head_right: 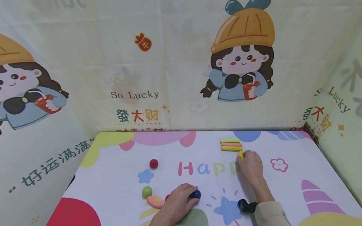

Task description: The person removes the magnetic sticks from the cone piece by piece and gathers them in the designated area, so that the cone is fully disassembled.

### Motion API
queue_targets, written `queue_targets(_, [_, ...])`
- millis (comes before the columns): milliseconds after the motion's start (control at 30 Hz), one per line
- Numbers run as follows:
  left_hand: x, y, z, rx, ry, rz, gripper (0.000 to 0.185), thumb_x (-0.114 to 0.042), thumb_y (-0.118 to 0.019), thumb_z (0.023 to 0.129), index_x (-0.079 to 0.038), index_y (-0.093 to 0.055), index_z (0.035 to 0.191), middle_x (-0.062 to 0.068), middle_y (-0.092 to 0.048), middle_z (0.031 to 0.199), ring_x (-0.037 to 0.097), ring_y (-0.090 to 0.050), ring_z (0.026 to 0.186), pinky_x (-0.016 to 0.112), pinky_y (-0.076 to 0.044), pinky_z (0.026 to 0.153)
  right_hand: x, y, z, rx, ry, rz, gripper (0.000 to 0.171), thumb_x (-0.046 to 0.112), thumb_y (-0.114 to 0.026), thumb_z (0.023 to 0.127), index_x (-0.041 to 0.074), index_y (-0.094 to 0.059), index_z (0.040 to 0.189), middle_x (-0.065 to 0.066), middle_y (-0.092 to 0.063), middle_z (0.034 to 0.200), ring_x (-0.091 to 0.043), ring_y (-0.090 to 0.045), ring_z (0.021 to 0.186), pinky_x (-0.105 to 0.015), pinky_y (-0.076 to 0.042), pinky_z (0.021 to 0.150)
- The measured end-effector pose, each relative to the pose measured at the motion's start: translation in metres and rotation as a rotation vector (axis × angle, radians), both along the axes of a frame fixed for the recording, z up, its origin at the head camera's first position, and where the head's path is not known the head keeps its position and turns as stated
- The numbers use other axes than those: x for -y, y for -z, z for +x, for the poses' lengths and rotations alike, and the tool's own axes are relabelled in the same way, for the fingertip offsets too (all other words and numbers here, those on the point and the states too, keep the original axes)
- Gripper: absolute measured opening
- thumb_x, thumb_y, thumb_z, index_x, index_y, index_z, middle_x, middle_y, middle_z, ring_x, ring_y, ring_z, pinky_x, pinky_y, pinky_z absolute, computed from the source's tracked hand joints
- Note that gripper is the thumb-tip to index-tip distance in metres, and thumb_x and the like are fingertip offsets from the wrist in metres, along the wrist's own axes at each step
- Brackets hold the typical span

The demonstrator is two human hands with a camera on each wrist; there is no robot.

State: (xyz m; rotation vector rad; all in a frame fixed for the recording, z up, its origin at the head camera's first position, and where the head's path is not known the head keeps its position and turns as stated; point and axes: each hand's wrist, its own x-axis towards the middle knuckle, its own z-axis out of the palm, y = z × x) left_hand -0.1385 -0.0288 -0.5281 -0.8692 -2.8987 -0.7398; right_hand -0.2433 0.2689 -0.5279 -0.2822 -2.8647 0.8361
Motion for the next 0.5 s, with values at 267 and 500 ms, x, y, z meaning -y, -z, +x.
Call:
queue_targets(267, [-0.0008,-0.0016,0.0016,-0.004,-0.002,-0.006,0.038,-0.028,-0.067,0.096,-0.009,-0.067,0.130,0.002,-0.069,0.120,0.013,-0.064,0.110,0.025,-0.055,0.097,-0.0015,-0.0001,0.0023,-0.011,0.015,0.003,0.042,0.019,-0.059,0.092,-0.017,-0.063,0.112,-0.031,-0.065,0.102,-0.034,-0.059,0.082,-0.044,-0.053,0.070])
queue_targets(500, [-0.0015,-0.0029,0.0028,-0.018,0.000,-0.017,0.038,-0.028,-0.068,0.096,-0.009,-0.067,0.129,0.003,-0.069,0.119,0.013,-0.064,0.109,0.026,-0.056,0.096,-0.0019,0.0002,0.0075,-0.062,0.017,0.012,0.039,0.019,-0.058,0.090,-0.016,-0.064,0.105,-0.031,-0.065,0.097,-0.037,-0.061,0.080,-0.052,-0.053,0.073])
